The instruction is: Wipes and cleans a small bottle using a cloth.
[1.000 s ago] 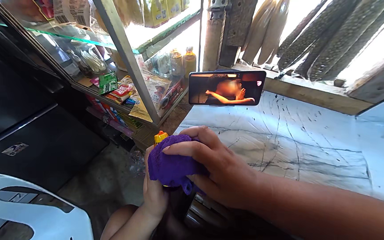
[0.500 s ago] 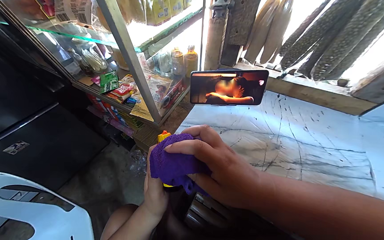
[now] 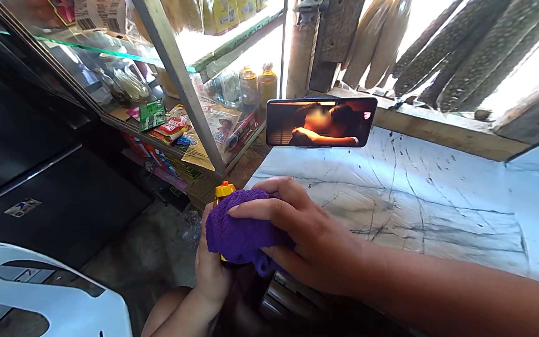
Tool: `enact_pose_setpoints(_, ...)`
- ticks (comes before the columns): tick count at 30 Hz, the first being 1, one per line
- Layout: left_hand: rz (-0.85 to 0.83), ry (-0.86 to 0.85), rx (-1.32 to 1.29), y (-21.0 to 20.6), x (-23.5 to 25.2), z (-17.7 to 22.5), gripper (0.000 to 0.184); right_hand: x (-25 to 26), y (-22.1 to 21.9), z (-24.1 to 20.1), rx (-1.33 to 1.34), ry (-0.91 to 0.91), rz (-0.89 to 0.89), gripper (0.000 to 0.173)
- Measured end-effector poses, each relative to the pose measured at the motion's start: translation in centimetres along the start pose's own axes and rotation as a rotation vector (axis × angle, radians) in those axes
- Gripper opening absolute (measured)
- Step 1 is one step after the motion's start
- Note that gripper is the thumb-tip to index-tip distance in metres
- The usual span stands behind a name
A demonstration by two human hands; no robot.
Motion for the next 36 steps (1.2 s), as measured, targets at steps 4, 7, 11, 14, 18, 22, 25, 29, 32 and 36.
enact_pose_setpoints(4,0.132,0.087,-0.095,-0.1,1.0,0.7,0.045,-0.4,-0.4,-0.5,-0.058,0.083,-0.035,0.038)
enact_pose_setpoints(7,0.143,0.075,-0.144,0.4,1.6,0.7,0.046,-0.7,-0.7,-0.8,-0.095,0.132,-0.084,0.04)
enact_pose_setpoints(11,0.147,0.056,-0.18,0.3,1.6,0.7,0.046,-0.7,-0.7,-0.7,-0.106,0.138,-0.095,0.043)
enact_pose_setpoints(14,0.1,-0.002,0.048,0.1,0.5,0.8,0.046,-0.4,-0.3,-0.6,-0.046,0.107,-0.045,0.038)
enact_pose_setpoints(18,-0.052,-0.094,0.129,-0.1,-0.7,0.1,0.047,0.1,0.4,-0.2,0.033,0.038,0.039,0.042)
enact_pose_setpoints(22,-0.087,-0.086,0.094,-0.2,-0.6,0.1,0.038,0.2,0.7,-0.1,0.02,0.023,0.061,0.044)
enact_pose_setpoints(25,-0.096,-0.121,0.161,0.4,-0.4,0.8,0.034,0.1,0.5,-0.4,0.01,0.041,0.043,0.044)
enact_pose_setpoints(29,0.012,-0.025,0.041,0.9,0.4,1.2,0.038,-0.3,-0.1,-0.9,-0.047,0.096,-0.021,0.04)
enact_pose_setpoints(32,0.087,0.086,-0.241,0.8,2.1,1.0,0.038,-0.5,-0.7,-1.1,-0.098,0.145,-0.086,0.036)
enact_pose_setpoints(36,0.136,0.098,-0.388,1.0,2.8,0.6,0.044,-0.9,-1.1,-1.1,-0.13,0.163,-0.138,0.035)
Point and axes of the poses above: each hand's wrist, its own x-axis towards the middle knuckle, its own y-axis out of the back of the hand, z = x × y, the point moved 4 cm from there along x, towards the middle knuckle, and after that the axes turned 13 degrees about -y, right-handed, at the moved point
